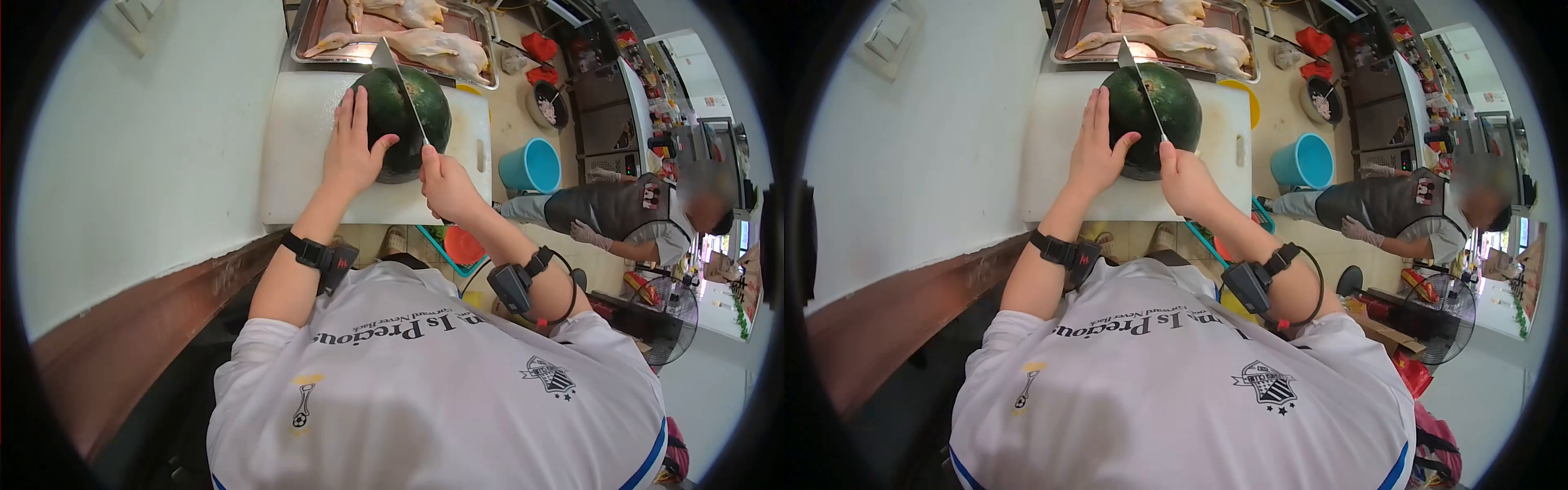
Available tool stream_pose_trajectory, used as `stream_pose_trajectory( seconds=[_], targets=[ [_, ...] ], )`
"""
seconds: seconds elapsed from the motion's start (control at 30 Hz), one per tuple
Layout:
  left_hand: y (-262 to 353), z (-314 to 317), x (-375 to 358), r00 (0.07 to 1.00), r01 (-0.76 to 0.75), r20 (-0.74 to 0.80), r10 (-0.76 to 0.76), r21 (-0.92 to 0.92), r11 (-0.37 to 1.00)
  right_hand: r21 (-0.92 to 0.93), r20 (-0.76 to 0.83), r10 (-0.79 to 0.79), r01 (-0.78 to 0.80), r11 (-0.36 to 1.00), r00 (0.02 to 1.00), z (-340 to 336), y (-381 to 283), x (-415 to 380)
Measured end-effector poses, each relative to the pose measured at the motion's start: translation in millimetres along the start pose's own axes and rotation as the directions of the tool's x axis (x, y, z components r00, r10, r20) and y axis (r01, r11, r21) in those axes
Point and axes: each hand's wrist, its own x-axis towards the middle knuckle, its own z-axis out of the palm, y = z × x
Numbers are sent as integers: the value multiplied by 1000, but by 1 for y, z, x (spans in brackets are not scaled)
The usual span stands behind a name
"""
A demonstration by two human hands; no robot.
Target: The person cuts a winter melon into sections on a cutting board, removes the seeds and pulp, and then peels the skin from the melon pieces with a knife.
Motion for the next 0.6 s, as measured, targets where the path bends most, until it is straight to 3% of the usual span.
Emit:
stream_pose_trajectory(
  seconds=[0.07, 0.3, 0.43, 0.6],
  targets=[
    [-1, -1, 0, 1000, 19, 2, -19, -17, 1000, 45, 39, 92, -94, 995, 995, -2, -7, -1],
    [1, -6, -9, 997, 41, 72, -33, -103, 994, 168, 95, 166, -180, 969, 982, -11, -28, -12],
    [-3, 2, -15, 996, -94, -5, 94, -68, 993, 189, 190, 214, -250, 950, 958, -35, -51, -24],
    [4, -1, -13, 1000, 9, 26, -7, -61, 998, 203, 221, 207, -252, 946, 953, -46, -69, -33]
  ],
)
